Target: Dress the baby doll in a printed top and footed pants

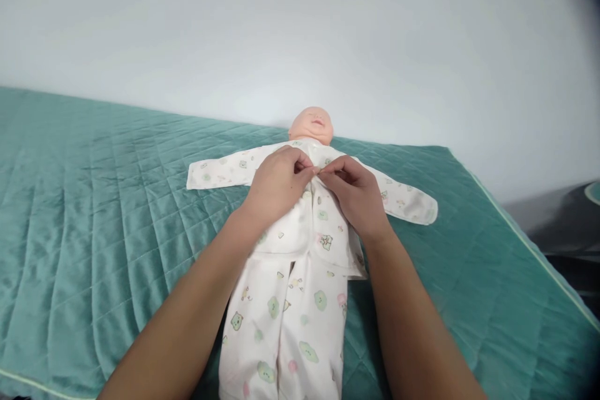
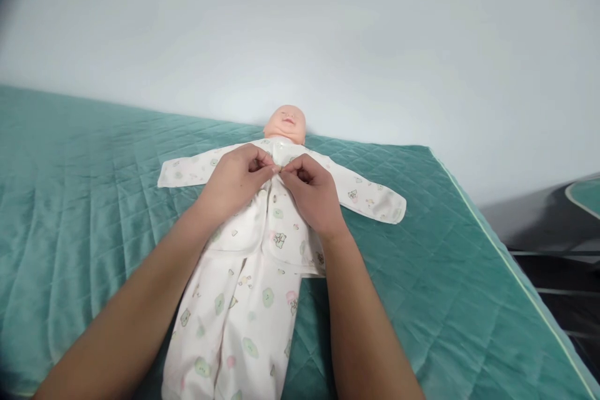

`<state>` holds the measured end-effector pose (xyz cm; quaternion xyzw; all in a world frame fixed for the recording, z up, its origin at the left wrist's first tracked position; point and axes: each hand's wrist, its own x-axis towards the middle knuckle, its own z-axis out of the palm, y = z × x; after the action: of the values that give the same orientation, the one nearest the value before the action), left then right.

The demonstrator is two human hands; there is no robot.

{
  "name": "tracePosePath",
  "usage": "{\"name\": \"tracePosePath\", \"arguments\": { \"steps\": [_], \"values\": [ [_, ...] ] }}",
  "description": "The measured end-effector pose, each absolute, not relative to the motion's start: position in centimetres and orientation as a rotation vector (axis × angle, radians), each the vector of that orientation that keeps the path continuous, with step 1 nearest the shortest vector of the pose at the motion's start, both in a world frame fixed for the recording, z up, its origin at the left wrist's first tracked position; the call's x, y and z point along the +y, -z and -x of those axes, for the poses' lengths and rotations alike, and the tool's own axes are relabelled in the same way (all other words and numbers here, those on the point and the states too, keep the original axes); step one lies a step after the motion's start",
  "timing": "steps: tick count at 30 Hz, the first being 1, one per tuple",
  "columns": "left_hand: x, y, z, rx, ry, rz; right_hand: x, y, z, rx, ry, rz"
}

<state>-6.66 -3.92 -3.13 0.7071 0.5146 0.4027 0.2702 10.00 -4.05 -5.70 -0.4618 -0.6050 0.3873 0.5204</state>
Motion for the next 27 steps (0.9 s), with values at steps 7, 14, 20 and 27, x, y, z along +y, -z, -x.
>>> {"name": "tracePosePath", "arguments": {
  "steps": [7,14,20,27],
  "values": [
    [-4.03,2.76,6.45,1.477,-1.038,-1.864,-4.29,5.51,-9.87,-1.532,-0.827,1.063],
    [-3.92,3.04,6.16,1.614,-0.96,-2.031,-4.58,5.23,-9.72,-1.612,-0.708,1.031],
    [-3.71,3.3,6.19,1.632,-0.942,-2.105,-4.7,5.22,-9.64,-1.608,-0.688,1.041],
    [-3.9,2.97,6.61,1.476,-1.016,-1.926,-4.53,5.4,-9.71,-1.56,-0.744,1.038]
  ]
}}
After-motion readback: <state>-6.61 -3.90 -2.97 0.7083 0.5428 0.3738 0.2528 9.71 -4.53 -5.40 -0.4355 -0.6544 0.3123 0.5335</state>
